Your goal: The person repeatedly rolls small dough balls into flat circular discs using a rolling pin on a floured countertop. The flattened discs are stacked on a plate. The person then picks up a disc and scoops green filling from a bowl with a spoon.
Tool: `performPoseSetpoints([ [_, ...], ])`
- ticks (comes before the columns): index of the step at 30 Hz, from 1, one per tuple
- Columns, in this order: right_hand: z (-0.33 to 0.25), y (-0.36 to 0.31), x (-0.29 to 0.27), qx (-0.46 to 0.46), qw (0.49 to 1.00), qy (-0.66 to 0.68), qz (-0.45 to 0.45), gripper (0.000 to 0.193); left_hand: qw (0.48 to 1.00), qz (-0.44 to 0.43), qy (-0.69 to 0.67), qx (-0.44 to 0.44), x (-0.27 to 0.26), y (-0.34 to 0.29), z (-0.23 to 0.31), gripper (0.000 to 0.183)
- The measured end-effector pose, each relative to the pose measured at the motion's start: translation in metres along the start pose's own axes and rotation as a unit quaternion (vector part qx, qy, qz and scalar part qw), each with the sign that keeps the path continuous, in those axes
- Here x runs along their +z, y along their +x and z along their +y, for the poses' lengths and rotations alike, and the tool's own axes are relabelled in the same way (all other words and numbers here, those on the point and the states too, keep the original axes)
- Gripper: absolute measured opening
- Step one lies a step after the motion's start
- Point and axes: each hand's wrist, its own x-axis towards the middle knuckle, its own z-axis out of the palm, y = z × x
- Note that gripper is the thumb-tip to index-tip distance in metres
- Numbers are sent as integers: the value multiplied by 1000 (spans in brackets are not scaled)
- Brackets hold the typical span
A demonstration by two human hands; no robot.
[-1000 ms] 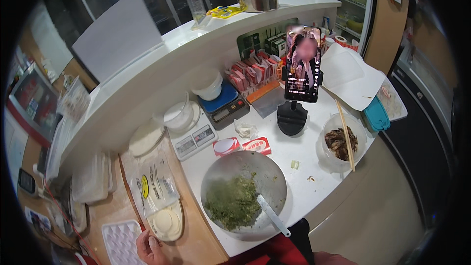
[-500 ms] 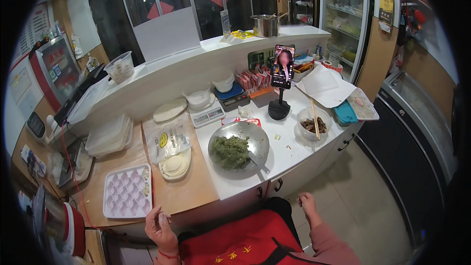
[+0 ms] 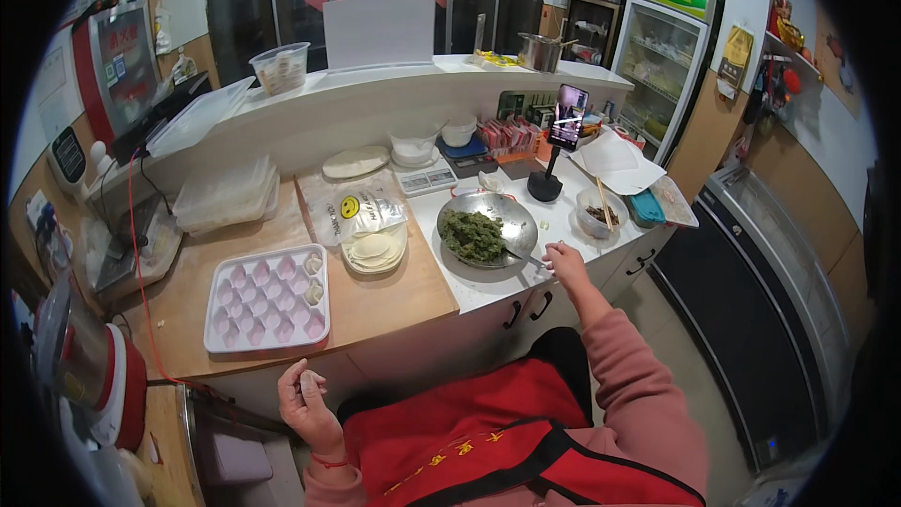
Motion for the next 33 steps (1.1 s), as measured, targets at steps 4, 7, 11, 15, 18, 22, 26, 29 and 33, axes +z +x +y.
performPoseSetpoints([
  [4, -10, 28, 16, 62, 998, -3, -7, 31, 999, 9, 35, -8, -10, -5, -1, 20],
  [7, -3, 44, 24, 64, 998, -5, -25, 26, 999, 7, 29, -37, -3, -11, -4, 19],
  [11, 6, 58, 30, 68, 997, 41, -14, 24, 997, -5, 38, -63, 19, -23, -7, 18],
  [15, 5, 63, 29, 32, 999, 10, -22, 25, 995, -25, 56, -75, 41, -30, -1, 17],
  [18, 2, 62, 28, 27, 998, 14, -46, 27, 994, -41, 60, -78, 53, -29, 4, 16],
  [22, -1, 55, 23, 38, 994, 45, -97, 29, 994, -63, 58, -68, 60, -25, 7, 17],
  [26, -7, 45, 17, 43, 985, 52, -158, 34, 991, -76, 81, -73, 58, -19, 5, 16],
  [29, -12, 40, 9, 22, 984, 28, -175, 40, 981, -91, 168, -37, 59, -2, -3, 12],
  [33, -14, 33, -2, 14, 991, 9, -131, 48, 920, -140, 334, 147, 81, 44, -25, 9],
])
